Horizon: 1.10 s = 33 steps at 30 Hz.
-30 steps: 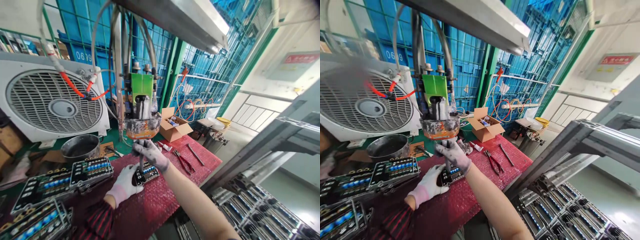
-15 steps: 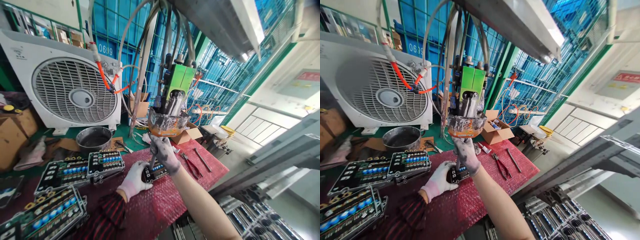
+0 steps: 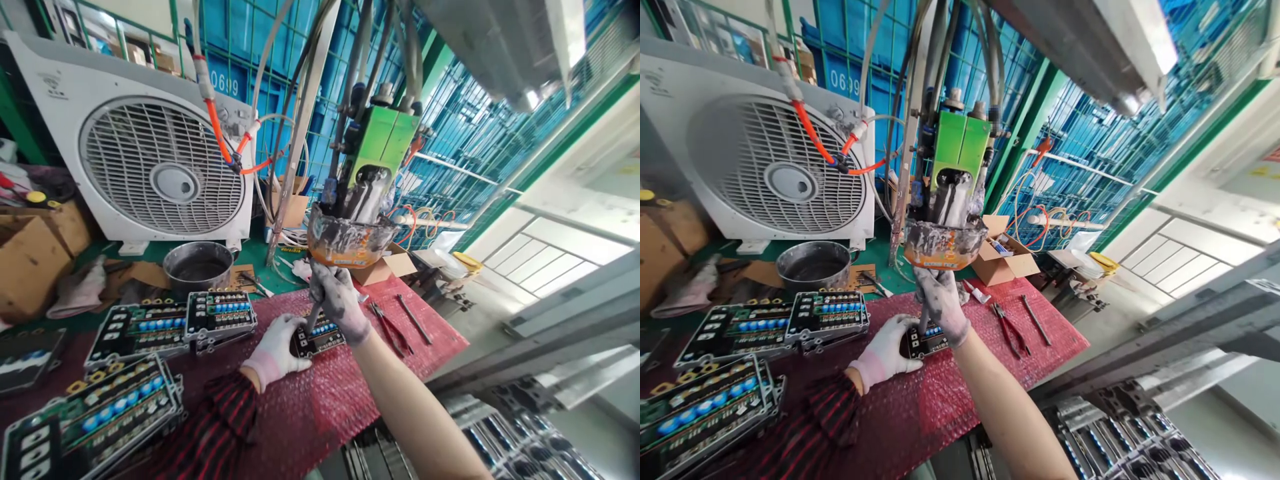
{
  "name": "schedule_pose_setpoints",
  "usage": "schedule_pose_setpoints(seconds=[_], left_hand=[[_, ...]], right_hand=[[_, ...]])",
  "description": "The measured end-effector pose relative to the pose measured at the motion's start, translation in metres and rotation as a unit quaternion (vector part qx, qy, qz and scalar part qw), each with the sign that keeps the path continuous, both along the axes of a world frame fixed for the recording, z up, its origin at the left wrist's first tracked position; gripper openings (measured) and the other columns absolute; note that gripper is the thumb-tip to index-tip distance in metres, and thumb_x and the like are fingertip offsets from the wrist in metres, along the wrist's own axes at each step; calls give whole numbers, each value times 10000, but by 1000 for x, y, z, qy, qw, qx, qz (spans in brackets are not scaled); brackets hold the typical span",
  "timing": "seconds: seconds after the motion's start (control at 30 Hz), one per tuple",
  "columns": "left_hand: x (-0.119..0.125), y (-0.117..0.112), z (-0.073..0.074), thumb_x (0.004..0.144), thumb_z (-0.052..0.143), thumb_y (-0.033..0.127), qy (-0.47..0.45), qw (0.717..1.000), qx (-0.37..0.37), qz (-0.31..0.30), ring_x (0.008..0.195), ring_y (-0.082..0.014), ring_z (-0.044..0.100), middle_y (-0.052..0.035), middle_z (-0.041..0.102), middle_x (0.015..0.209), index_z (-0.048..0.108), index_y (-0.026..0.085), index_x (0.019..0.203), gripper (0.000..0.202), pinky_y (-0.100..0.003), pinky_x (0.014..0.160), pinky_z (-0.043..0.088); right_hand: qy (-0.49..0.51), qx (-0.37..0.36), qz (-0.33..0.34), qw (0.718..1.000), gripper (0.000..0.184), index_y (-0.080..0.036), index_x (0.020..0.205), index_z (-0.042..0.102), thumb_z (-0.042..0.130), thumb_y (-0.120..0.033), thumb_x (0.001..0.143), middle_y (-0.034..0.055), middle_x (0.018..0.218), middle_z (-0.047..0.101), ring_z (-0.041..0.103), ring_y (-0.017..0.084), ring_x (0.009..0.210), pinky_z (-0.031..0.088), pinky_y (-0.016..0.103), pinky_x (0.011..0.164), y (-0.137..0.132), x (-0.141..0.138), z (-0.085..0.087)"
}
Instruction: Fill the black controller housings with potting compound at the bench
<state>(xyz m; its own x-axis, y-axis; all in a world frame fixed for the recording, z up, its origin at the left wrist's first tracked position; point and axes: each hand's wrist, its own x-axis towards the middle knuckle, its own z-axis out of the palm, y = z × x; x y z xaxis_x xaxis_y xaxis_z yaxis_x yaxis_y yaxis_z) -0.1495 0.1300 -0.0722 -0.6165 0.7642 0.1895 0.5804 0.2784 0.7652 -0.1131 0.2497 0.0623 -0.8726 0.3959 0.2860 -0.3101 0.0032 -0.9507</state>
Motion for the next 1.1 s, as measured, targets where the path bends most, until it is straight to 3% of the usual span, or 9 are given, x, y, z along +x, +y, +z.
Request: schedule_pose_setpoints(seconds=[0.2, 0.5, 0.9, 1.1], left_hand=[[-1, 0, -4, 515, 884, 204, 8, 1000, 2, 8, 1240, -320, 512, -96, 574, 1271, 612, 222, 1200, 737, -448, 1130, 381], [-1, -1, -6, 514, 891, 221, 10, 1000, 4, 6, 1238, -321, 519, -93, 581, 1279, 619, 245, 1214, 752, -448, 1119, 386], [0, -1, -7, 524, 888, 231, 15, 1000, 1, 9, 1242, -319, 511, -91, 575, 1274, 609, 256, 1238, 766, -450, 1131, 383], [2, -2, -10, 533, 881, 245, 25, 1000, 1, 17, 1286, -334, 473, -111, 526, 1338, 611, 241, 1245, 761, -449, 1154, 365]], right_hand=[[-4, 8, -15, 1000, 560, -240, 532, 351, 746, -611, 672, -91, 404, 368, 327, 59, 382, 307, 236, 404, -3, 4, 3], [7, -55, -8, 998, 569, -249, 571, 337, 818, -551, 605, -114, 408, 365, 291, 52, 373, 304, 239, 394, -4, 1, 0], [24, -18, -12, 999, 604, -252, 561, 327, 757, -671, 633, -108, 388, 357, 290, 55, 356, 286, 253, 389, -2, 0, -1], [42, -18, -9, 999, 549, -247, 557, 362, 739, -618, 703, -99, 410, 363, 312, 58, 365, 281, 251, 387, -1, 1, -3]])
